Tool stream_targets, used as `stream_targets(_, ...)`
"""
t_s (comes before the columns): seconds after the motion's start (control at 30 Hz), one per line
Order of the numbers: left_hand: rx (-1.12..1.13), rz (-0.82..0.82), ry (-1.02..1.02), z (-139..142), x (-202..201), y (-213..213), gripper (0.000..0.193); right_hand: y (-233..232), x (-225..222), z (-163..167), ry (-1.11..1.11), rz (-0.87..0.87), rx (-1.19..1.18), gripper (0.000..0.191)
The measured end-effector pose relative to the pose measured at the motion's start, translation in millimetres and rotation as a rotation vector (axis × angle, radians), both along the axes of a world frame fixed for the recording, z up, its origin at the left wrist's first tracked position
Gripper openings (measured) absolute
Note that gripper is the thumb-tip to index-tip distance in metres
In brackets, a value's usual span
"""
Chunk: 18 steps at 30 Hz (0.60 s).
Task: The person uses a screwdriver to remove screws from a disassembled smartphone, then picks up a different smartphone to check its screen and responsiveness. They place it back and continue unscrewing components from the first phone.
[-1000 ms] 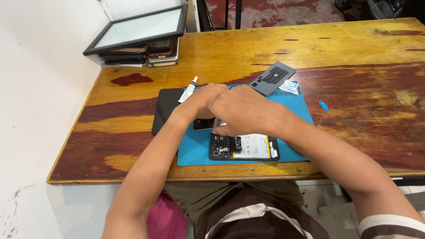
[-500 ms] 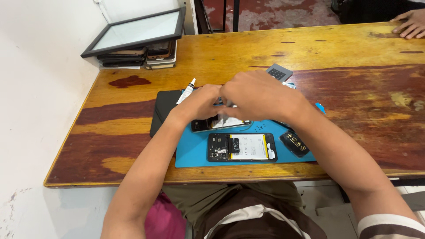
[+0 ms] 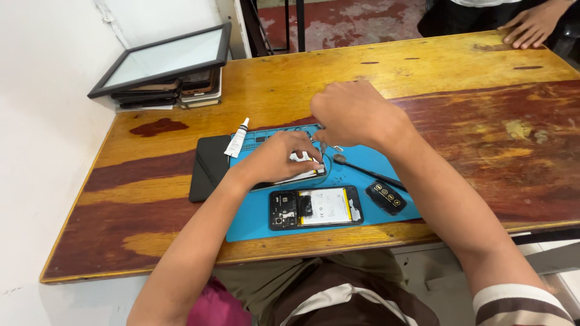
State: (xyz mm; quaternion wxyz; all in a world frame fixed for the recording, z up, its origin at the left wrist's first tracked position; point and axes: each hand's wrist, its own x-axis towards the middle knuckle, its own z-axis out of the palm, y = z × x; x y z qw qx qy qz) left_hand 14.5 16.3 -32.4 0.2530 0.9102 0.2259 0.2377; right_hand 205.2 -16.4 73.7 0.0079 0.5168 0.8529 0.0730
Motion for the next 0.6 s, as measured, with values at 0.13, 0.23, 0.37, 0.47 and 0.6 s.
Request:
stream_targets(0.13,-0.001,0.036,-0.011,-1,2,-2,0.021,-3,-2,3,-0.001,-0.008,-0.013,0.034)
stream_targets(0.23,-0.011,0.027,-0.040,0,3,-5,0.020,-4,-2,5,0.016,0.002,-0.005,0.033)
stream_targets(0.37,0.015,0.030,-0.058,1,7,-9,0.021,-4,-1,5,0.028,0.010,-0.014,0.035)
stream_targets(0.47,0.028,0.024,-0.077,0,10,-11,0.021,-4,0,3,0.028,0.020,0.009,0.036)
stream_targets(0.6,-0.027,0.101,0.007,-1,12,-12,0.022,-4,1,3,0.036,0.042,0.075,0.034)
